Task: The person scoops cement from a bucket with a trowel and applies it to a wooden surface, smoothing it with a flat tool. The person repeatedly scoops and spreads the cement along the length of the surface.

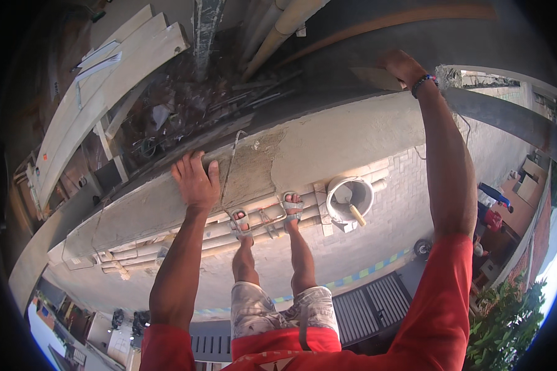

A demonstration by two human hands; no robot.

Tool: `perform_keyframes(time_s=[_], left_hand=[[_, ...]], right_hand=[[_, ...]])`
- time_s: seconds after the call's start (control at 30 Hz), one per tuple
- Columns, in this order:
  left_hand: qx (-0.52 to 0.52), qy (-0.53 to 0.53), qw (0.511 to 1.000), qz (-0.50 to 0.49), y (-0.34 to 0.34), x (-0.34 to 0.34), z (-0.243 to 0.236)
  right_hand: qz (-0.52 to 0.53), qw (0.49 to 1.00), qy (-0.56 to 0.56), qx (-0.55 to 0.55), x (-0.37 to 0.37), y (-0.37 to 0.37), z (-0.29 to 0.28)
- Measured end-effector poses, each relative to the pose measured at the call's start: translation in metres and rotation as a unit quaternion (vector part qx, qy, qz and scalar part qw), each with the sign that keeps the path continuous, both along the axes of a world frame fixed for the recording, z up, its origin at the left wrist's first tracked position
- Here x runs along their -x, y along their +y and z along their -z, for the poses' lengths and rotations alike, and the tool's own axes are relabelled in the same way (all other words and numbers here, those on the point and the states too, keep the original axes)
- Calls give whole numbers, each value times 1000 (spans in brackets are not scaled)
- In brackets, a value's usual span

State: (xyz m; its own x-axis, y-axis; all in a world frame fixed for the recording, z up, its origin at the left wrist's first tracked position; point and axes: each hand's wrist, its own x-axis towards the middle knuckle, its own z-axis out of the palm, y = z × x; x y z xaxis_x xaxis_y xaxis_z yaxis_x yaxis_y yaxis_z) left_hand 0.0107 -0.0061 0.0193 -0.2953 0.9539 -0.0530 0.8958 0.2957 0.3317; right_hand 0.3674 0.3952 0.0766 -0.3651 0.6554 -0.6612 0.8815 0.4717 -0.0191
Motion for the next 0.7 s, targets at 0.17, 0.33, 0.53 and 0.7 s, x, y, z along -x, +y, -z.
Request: perform_keyframes(time_s=[0.17,0.33,0.53,0.7], left_hand=[[-10,-4,1000,-1,-1,1,0],[-3,-7,1000,-6,-4,2,0],[-6,-17,1000,-6,-1,0,1],[0,-20,1000,-8,-1,0,1]], right_hand=[[-15,997,-47,54,18,-13,38],[77,983,109,128,108,-82,7],[168,920,266,234,128,-111,11],[324,781,403,351,127,-137,-4]])
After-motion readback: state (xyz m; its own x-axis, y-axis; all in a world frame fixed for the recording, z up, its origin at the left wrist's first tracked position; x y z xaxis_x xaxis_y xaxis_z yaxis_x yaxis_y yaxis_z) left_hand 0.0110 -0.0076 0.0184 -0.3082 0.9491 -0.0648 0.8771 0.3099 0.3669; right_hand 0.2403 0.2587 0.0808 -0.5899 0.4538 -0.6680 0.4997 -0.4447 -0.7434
